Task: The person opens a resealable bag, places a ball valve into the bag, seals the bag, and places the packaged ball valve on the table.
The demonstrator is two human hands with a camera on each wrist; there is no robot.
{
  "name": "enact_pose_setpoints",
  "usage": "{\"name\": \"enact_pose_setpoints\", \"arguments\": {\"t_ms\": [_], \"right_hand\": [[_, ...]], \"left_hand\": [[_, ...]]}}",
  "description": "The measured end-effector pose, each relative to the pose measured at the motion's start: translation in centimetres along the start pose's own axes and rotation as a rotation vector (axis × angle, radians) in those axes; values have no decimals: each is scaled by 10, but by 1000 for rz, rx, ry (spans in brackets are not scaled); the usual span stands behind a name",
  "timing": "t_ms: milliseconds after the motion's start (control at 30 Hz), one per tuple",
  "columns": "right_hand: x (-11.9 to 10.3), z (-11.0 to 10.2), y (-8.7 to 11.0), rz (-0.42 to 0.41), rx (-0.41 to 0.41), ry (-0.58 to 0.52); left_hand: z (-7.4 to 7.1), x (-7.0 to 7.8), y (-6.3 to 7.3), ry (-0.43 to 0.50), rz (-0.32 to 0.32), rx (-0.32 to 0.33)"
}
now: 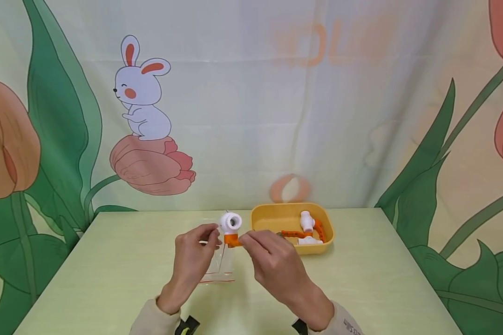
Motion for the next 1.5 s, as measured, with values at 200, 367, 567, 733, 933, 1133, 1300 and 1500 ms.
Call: {"name": "enact_pose_setpoints", "arguments": {"t_ms": [200,367,567,733,933,1133,1300,1500], "right_hand": [[7,7,5,74,-72,7],[11,11,7,116,-75,19],[13,18,10,110,-85,18],[17,23,15,120,-101,8],[22,31,18,139,-114,9],[29,41,20,168,-143,36],[34,49,19,191,-176,58],[41,58,15,260,-252,89]], "left_hand": [[-1,3,1,26,4,0],[1,6,4,80,4,-16],[0,13,5,72,22,-14],[-3,16,5,31,29,-3],[-4,21,6,70,49,4],[-7,27,5,74,83,32],[-8,30,5,78,93,34],[-8,32,6,87,103,35]]}}
Point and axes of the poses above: each hand's wrist, its own y-axis away from the middle knuckle, its own z-axis out of the palm, x = y × z, the point moved 8 cm from there along -y, towards the middle knuckle, and after that the axes turned 14 degrees about -y, right-handed, at the moved point
